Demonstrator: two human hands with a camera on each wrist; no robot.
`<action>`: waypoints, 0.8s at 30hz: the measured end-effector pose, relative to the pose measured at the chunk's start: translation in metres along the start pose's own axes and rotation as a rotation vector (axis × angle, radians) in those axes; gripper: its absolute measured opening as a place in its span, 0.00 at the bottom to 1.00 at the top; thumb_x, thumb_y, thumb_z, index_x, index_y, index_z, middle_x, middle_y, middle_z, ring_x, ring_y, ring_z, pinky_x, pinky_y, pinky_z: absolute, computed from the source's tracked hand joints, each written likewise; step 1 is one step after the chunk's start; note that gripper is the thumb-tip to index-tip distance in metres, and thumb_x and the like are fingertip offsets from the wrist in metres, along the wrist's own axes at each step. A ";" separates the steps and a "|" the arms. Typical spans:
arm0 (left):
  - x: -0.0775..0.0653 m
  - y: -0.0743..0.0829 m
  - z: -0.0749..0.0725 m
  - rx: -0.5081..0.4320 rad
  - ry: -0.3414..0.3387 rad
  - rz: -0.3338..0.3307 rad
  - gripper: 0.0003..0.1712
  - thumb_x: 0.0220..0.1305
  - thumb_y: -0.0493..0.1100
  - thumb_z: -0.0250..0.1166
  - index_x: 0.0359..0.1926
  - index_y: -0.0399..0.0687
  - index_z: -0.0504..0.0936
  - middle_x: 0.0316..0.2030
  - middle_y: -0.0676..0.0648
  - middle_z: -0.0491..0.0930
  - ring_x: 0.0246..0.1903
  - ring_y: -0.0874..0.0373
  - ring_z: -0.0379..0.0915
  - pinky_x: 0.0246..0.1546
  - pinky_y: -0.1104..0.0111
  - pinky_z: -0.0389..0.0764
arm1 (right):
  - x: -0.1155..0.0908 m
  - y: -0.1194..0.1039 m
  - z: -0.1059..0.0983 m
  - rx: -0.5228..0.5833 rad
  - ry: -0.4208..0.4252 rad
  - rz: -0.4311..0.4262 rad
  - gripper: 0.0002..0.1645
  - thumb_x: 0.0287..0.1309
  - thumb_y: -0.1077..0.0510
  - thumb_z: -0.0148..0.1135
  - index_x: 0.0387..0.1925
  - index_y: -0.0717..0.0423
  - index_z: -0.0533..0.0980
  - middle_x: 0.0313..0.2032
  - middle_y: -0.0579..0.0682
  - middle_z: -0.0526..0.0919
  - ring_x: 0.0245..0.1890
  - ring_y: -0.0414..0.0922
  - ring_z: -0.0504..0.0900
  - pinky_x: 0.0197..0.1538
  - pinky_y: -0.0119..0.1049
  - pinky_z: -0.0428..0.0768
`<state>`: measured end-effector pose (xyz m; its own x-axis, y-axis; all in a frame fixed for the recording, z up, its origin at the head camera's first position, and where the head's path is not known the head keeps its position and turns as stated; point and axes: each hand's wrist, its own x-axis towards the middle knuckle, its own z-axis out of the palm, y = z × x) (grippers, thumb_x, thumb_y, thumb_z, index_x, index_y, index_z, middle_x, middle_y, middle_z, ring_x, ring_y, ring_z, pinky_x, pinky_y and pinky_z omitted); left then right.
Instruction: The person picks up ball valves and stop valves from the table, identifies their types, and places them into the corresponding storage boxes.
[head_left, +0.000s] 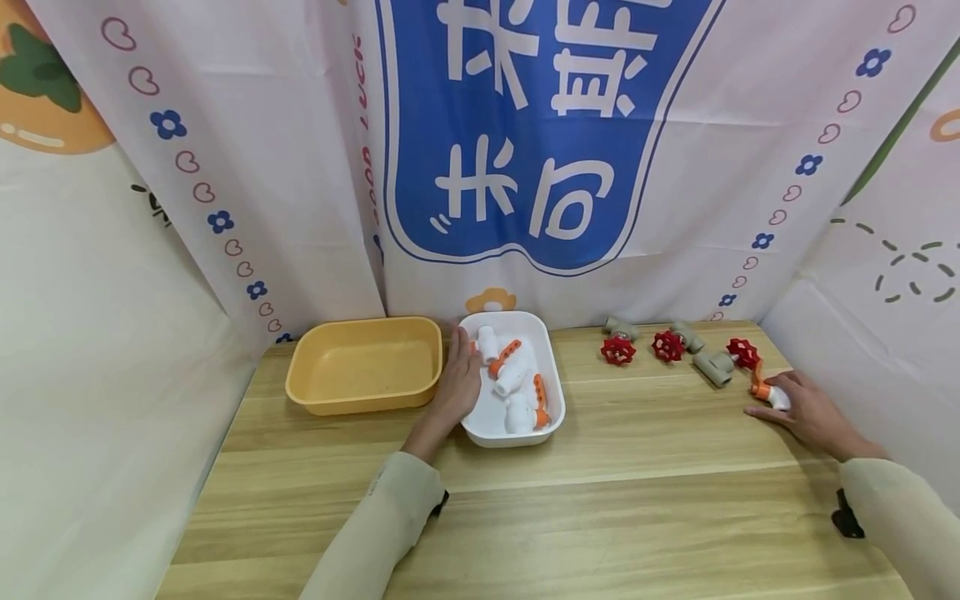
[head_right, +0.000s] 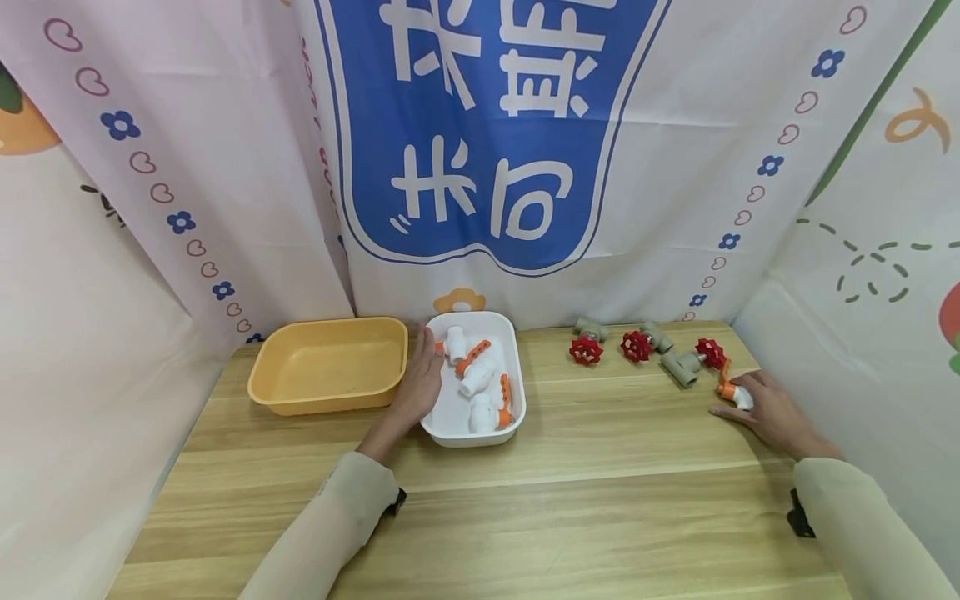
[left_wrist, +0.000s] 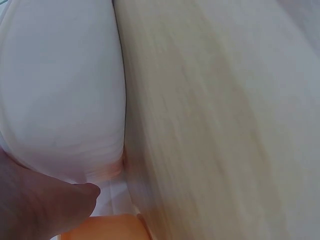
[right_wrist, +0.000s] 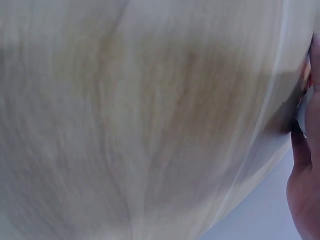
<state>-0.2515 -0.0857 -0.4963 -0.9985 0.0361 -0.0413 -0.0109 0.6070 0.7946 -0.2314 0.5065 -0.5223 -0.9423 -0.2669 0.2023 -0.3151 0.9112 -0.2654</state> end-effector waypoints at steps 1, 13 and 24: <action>0.000 0.000 0.000 0.000 0.000 0.002 0.39 0.87 0.55 0.34 0.85 0.46 0.33 0.86 0.48 0.25 0.85 0.51 0.28 0.83 0.51 0.42 | 0.000 -0.001 0.000 0.002 0.008 -0.001 0.36 0.58 0.48 0.80 0.53 0.75 0.78 0.48 0.73 0.78 0.43 0.70 0.82 0.46 0.71 0.80; 0.000 0.000 -0.001 0.005 -0.006 -0.009 0.40 0.86 0.59 0.32 0.86 0.47 0.32 0.86 0.50 0.25 0.85 0.52 0.27 0.83 0.52 0.41 | -0.001 -0.002 -0.010 -0.024 0.013 0.003 0.30 0.57 0.53 0.80 0.48 0.75 0.80 0.45 0.72 0.80 0.40 0.68 0.82 0.43 0.68 0.81; 0.001 -0.001 0.000 0.003 -0.003 -0.002 0.39 0.86 0.57 0.33 0.85 0.48 0.32 0.86 0.50 0.25 0.85 0.52 0.27 0.83 0.52 0.42 | -0.005 -0.006 -0.019 -0.016 -0.008 0.017 0.30 0.54 0.58 0.80 0.50 0.76 0.79 0.47 0.75 0.78 0.43 0.72 0.81 0.45 0.71 0.80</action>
<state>-0.2525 -0.0861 -0.4967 -0.9983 0.0372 -0.0450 -0.0130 0.6091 0.7930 -0.2226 0.5079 -0.5039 -0.9484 -0.2533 0.1905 -0.2969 0.9206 -0.2539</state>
